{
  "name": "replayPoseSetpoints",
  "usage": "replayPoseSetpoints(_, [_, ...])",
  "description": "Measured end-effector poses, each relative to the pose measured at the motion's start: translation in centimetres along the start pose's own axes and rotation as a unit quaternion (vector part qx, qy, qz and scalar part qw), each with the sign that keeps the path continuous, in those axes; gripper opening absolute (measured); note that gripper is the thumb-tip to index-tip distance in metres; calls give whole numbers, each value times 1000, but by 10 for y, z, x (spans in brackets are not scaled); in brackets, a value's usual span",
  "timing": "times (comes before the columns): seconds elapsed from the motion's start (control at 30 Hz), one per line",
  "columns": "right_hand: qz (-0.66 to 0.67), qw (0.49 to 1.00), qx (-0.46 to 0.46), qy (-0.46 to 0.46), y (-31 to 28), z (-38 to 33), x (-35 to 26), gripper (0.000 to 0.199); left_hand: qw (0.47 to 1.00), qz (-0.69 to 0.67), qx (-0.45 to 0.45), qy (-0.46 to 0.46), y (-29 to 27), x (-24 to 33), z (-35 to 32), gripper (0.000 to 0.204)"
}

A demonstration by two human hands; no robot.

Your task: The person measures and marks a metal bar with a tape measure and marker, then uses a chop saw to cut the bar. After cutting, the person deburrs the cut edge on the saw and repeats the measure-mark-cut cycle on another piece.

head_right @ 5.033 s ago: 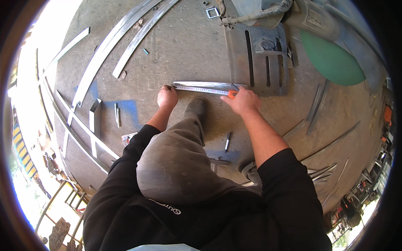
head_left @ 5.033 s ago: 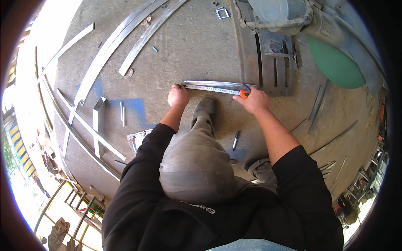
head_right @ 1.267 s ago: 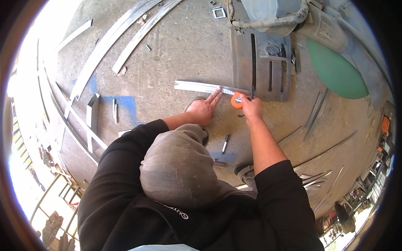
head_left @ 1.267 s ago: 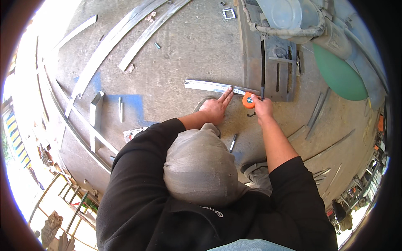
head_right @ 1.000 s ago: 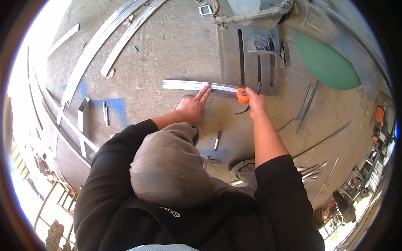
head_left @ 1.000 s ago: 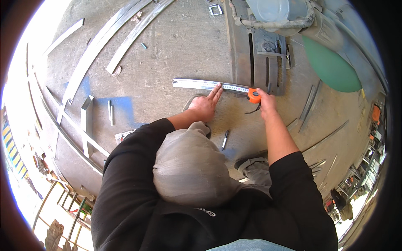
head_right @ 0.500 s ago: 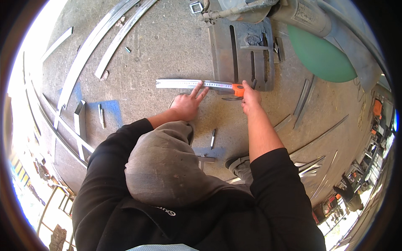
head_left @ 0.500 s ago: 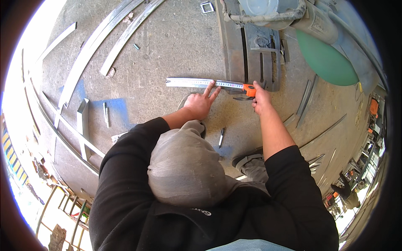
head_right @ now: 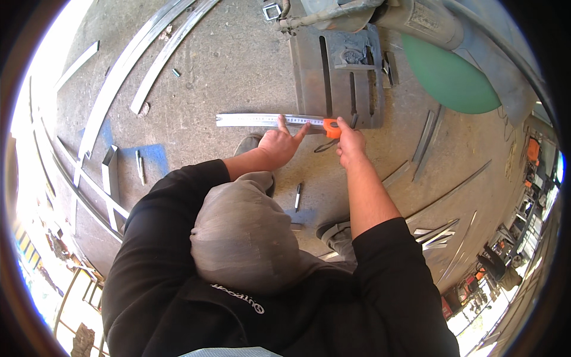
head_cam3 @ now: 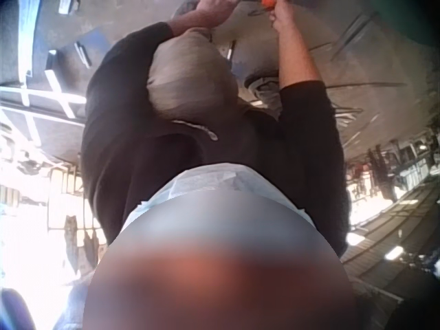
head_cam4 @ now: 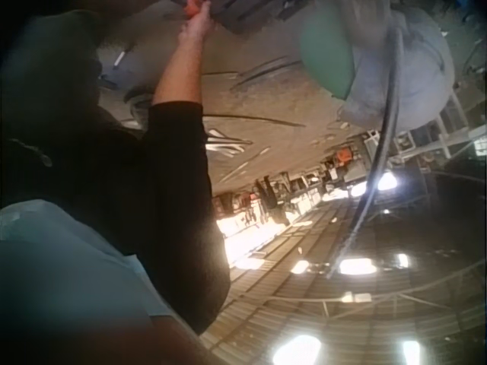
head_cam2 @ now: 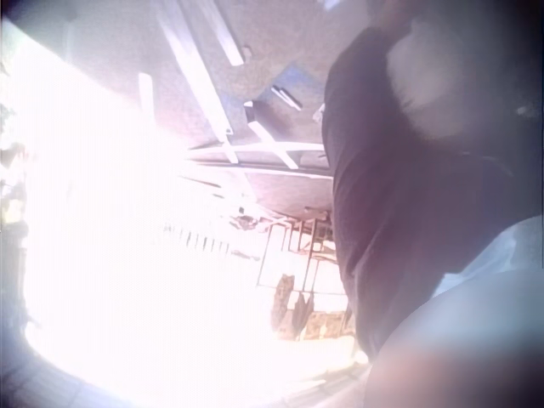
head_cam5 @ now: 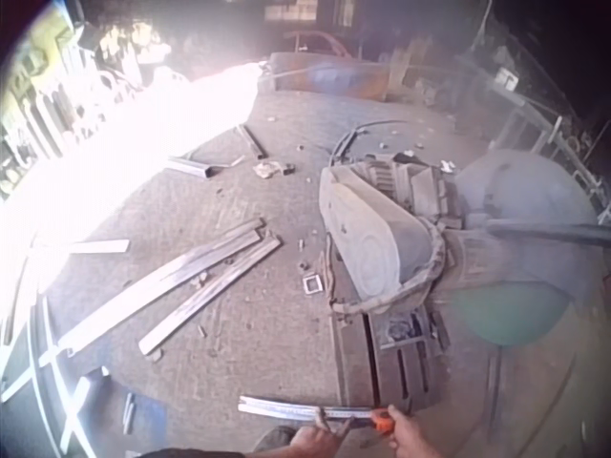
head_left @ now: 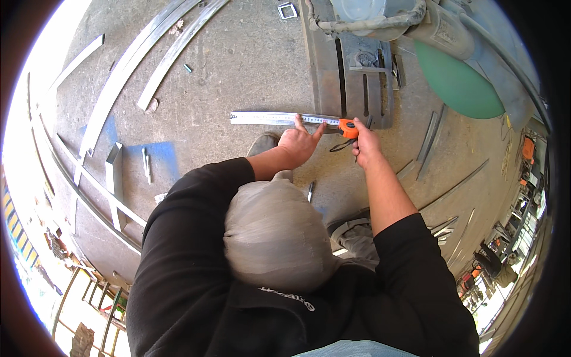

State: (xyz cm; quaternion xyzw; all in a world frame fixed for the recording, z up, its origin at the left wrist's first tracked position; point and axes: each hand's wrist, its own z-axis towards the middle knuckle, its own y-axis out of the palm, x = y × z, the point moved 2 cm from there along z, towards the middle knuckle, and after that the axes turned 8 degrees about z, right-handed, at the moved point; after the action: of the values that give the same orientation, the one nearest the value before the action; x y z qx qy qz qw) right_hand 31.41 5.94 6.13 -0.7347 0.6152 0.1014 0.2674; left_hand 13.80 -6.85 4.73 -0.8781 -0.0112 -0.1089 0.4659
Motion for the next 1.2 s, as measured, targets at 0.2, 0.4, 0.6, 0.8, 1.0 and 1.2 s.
replayPoseSetpoints(0.2, [-29, 999, -4, -13, -6, -5, -2, 47, 1000, 1, -7, -7, -2, 3, 4, 74])
replayPoseSetpoints(0.4, [-33, 999, -2, -37, -8, -11, -4, 48, 1000, 2, -12, -12, -3, 3, 4, 75])
replayPoseSetpoints(0.6, [-105, 987, 2, -123, -13, -7, -4, 39, 1000, -7, -5, -19, -4, 2, 3, 74])
replayPoseSetpoints(0.8, [-242, 900, 38, -361, -2, -22, -26, 36, 999, -36, -17, -9, -10, 0, 1, 72])
replayPoseSetpoints(1.0, [-90, 959, -86, -254, 34, -48, -46, 56, 999, -45, -9, -6, -13, -1, 0, 70])
replayPoseSetpoints(1.2, [-142, 960, -128, -204, 64, -38, -34, 77, 999, -40, -24, 0, -8, -1, 3, 71])
